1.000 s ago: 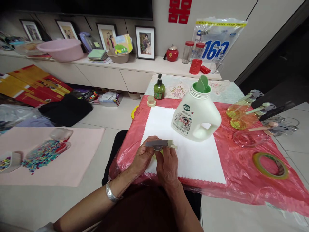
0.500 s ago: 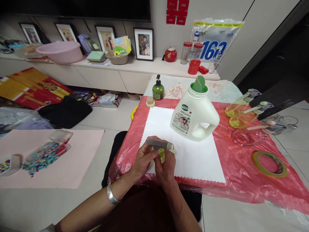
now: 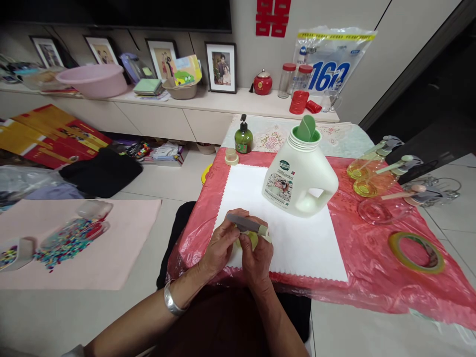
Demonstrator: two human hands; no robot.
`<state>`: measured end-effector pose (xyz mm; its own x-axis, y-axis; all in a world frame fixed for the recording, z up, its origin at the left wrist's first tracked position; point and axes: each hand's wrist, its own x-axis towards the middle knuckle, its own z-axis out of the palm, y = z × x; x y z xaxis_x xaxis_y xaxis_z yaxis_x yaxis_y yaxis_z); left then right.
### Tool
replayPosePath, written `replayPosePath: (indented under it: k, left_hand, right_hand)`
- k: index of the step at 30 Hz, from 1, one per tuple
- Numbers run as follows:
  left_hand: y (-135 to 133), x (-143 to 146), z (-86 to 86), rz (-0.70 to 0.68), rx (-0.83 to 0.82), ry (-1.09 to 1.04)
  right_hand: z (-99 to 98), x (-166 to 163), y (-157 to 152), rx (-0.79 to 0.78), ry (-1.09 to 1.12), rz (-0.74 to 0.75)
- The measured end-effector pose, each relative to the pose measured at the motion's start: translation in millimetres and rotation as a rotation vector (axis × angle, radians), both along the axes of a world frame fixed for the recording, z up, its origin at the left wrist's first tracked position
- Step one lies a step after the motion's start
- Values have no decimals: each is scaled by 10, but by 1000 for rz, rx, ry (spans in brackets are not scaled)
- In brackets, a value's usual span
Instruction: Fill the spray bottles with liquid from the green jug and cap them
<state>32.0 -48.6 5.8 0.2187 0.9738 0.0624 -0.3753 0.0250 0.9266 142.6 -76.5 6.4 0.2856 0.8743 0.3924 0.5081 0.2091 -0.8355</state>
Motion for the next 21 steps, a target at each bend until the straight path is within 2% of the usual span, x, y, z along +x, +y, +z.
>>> replayPosePath:
  k: [5, 11, 18, 21]
  left_hand:
    - [30, 2, -19, 21, 66, 0]
    - [23, 1, 29, 15, 108, 59]
    - [11, 18, -28, 30, 9, 13]
    - [13, 7, -33, 7, 22, 21]
  right_hand:
    - [11, -8, 1, 8, 6, -6]
    - [56, 94, -34, -36, 69, 202]
    - [18, 41, 8, -10, 95, 66]
    - [4, -5, 23, -12, 97, 15]
